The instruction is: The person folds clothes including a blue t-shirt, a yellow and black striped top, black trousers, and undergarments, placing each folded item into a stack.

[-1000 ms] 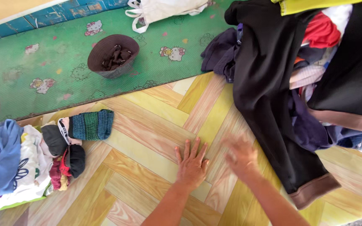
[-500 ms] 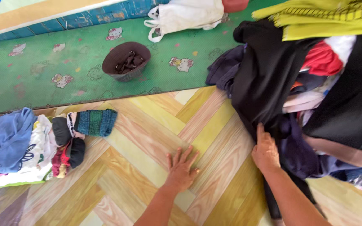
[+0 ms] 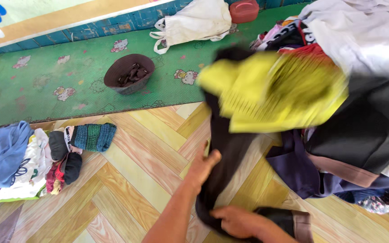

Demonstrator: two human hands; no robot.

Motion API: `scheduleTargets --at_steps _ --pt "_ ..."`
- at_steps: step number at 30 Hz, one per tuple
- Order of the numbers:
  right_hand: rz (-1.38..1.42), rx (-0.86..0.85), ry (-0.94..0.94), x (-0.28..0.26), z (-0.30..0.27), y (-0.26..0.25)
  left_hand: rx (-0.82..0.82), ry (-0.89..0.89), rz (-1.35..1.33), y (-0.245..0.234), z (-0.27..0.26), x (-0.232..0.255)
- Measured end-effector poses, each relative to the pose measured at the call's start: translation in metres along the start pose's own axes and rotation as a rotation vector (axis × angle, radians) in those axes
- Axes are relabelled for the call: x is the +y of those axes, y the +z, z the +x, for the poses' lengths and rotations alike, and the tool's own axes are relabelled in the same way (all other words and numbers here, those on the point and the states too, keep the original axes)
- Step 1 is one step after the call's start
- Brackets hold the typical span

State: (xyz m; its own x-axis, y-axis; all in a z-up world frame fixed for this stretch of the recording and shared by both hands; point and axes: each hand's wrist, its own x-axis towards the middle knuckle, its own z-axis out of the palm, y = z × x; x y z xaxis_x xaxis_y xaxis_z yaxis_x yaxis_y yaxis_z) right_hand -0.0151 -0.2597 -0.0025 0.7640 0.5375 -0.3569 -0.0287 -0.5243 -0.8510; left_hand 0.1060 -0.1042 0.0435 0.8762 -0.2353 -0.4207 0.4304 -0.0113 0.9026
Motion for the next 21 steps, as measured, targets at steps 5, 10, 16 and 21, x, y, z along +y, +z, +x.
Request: scheduleTargets --at_steps 5,10,16,21 --pt "-0.175 -0.002 0.159 -0.009 -0.004 -0.052 -0.058 0.099 0.288 0.018 -0.030 -0.005" --pt "-0.280 0.676 0.414 0.033 -0.008 -0.120 -0.133 -0.011 0.441 0.041 -0.055 -0.025" --pt "-0.686 0.739 -0.052 0.110 -0.015 -0.127 -0.599 0.101 0.256 0.088 -0.091 -0.072" --pt "0.031 0.512 0.273 0.071 -0.034 -0.159 -0.633 0.352 0.775 0.077 -0.088 -0.050"
